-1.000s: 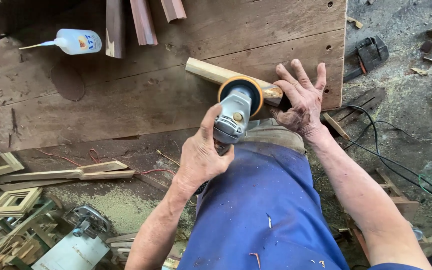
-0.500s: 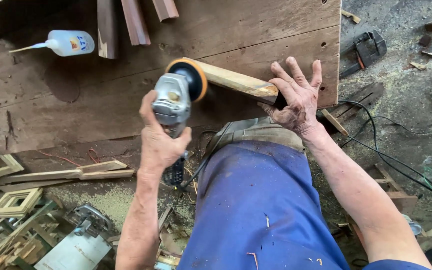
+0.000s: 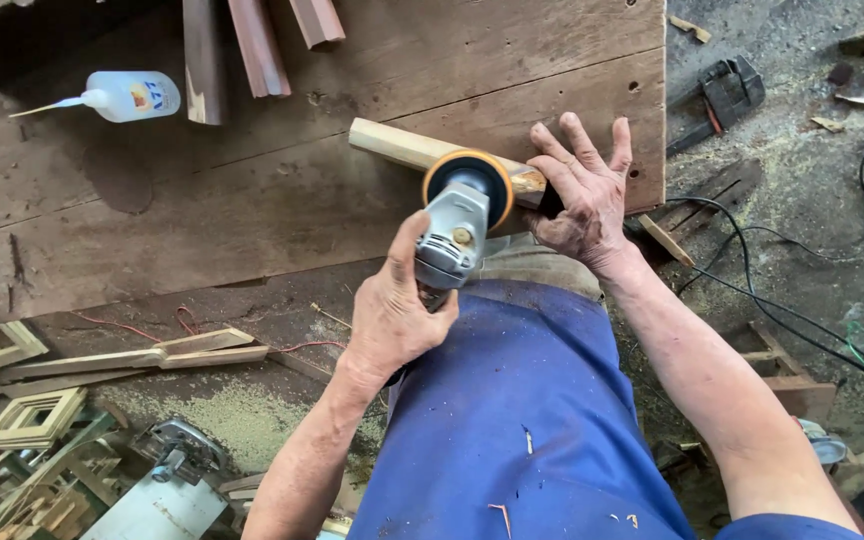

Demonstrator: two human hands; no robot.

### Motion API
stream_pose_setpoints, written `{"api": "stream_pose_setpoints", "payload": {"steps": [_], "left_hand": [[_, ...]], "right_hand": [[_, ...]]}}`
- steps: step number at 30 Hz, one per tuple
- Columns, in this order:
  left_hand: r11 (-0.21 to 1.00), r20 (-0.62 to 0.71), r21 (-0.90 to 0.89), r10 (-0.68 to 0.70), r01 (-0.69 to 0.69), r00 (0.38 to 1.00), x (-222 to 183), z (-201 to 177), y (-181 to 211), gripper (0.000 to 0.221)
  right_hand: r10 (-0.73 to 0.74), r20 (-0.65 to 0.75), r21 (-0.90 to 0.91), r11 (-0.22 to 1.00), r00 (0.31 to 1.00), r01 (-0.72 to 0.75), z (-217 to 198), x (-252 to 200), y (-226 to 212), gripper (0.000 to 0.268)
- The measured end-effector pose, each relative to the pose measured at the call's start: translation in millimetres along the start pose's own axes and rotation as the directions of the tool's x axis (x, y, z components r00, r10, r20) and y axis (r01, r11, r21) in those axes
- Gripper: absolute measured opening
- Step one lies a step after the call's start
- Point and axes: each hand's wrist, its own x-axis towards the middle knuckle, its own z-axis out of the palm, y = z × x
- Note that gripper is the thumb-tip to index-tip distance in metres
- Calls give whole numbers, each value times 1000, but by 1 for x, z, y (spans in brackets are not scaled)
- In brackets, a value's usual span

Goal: Sanding the edges and surfaces of small wooden blocks using a handheld power sander on a workbench.

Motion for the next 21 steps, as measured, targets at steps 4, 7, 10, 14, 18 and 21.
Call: {"api": "stream_pose_setpoints", "payload": {"steps": [4,7,10,14,18,21], "left_hand": [[999,27,34,37,-38,999,0,3,6,95],[998,16,18,58,-59,998,-1,3,3,98],[999,-7,34,40,-40,999,-3,5,4,96],[997,23,36,74,-75,997,-4,11,10,96],[997,27,47,59,-60,998,-5,8,13,97],[997,37,49,52,-53,998,-2,6,12,99]], "right_hand": [[-6,2,5,1000,1000,6,0,1,0,45],[-3,-3,3,1000,1000,3,-3,3,-2,49],[-2,-5,19,1000,1000,2,-1,0,0,49],[2,-24,7,1000,1000,-2,-2,3,-4,37],[5,-11,6,1000,1000,-5,-3,2,-3,42],[-1,-3,12,1000,1000,1,0,-1,1,46]]}}
